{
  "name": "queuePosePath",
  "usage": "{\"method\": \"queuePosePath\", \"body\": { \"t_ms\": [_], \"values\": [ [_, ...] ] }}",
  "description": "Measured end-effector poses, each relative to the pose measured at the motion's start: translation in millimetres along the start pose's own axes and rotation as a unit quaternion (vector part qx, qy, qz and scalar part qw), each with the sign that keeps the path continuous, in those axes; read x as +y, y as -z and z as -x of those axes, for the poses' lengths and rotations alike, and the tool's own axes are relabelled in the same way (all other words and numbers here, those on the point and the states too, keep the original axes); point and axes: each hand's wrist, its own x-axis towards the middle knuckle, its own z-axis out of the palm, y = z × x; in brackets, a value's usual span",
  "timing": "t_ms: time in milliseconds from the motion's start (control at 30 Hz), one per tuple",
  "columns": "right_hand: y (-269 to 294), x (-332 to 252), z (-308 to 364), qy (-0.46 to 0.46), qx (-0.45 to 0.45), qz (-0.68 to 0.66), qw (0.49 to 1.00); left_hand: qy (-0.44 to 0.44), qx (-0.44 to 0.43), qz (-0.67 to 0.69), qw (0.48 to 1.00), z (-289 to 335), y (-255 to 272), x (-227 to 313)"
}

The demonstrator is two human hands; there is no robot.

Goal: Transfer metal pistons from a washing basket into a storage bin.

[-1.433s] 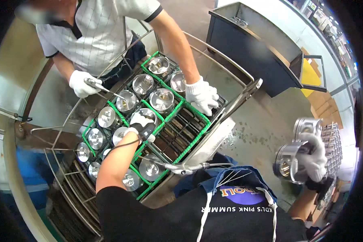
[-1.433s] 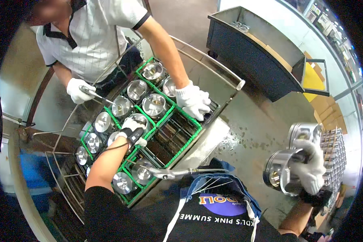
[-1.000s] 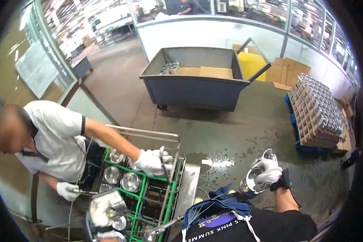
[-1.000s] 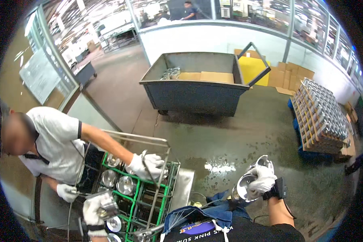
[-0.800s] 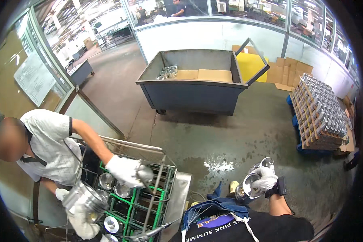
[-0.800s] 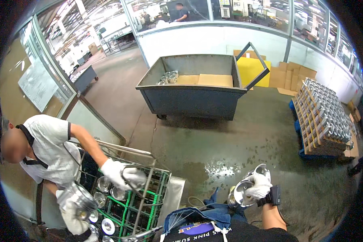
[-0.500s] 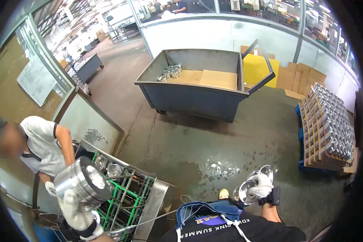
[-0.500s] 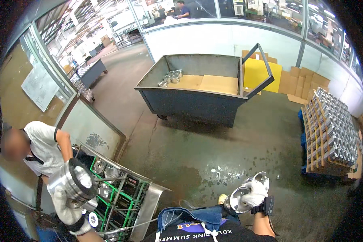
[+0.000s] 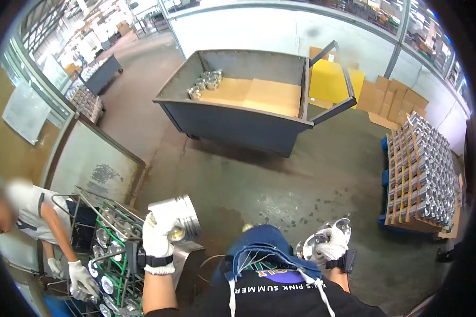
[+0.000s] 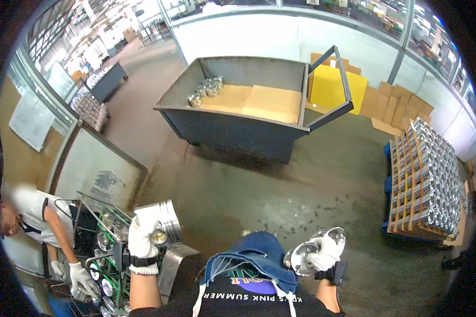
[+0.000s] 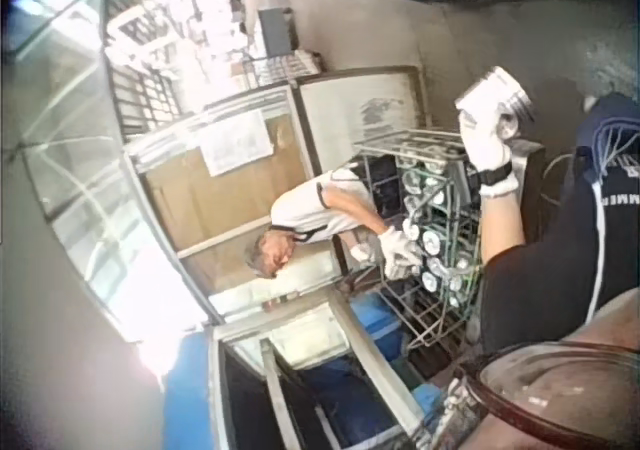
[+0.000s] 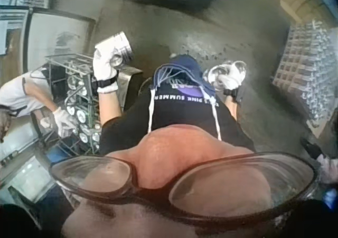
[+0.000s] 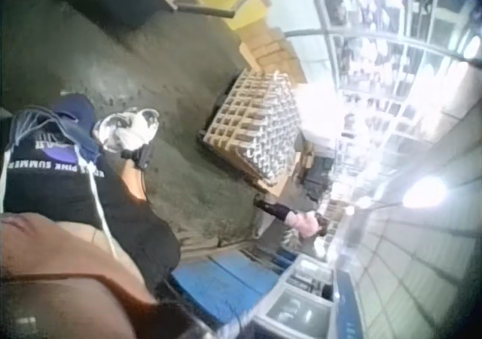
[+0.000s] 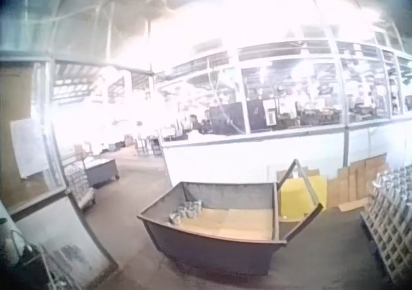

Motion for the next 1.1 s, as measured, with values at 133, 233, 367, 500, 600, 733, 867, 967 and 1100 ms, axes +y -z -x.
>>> {"method": "queuePosePath", "body": {
  "t_ms": [133,233,367,500,600,733,867,967,1100],
  "values": [
    [11.9,-47.0,-36.4,-0.089,-0.019,-0.023,0.996,0.046,0.013,-0.012,0.999,-61.5,-0.3,-33.5],
    [1.9,-63.1,-85.0,-0.067,0.040,0.014,0.997,0.043,0.032,0.013,0.998,-115.2,11.8,-68.7],
    [9.5,-124.8,-150.9,-0.117,0.013,-0.015,0.993,0.061,0.056,0.017,0.996,-185.2,16.3,-85.4],
    [16.4,-186.2,-214.4,-0.092,0.060,-0.072,0.991,0.099,0.039,-0.007,0.994,-257.9,7.7,-70.8],
    [24.4,-248.5,-256.2,-0.073,0.083,-0.102,0.989,0.085,0.027,-0.015,0.996,-317.9,2.4,-65.7],
    [32.7,-296.9,-331.3,-0.038,0.061,-0.125,0.990,0.087,0.023,-0.063,0.994,-399.1,-17.2,-49.3],
    [31.2,-340.7,-419.9,0.010,0.060,-0.076,0.995,0.090,-0.031,-0.106,0.990,-480.9,-47.4,-34.7],
    [21.3,-383.0,-485.0,0.001,0.061,-0.071,0.996,0.105,-0.045,-0.124,0.986,-534.9,-60.5,-30.3],
    [-14.2,-405.5,-583.2,0.061,0.024,-0.038,0.997,0.168,-0.077,-0.171,0.968,-621.3,-87.8,-18.1]
  ]
}}
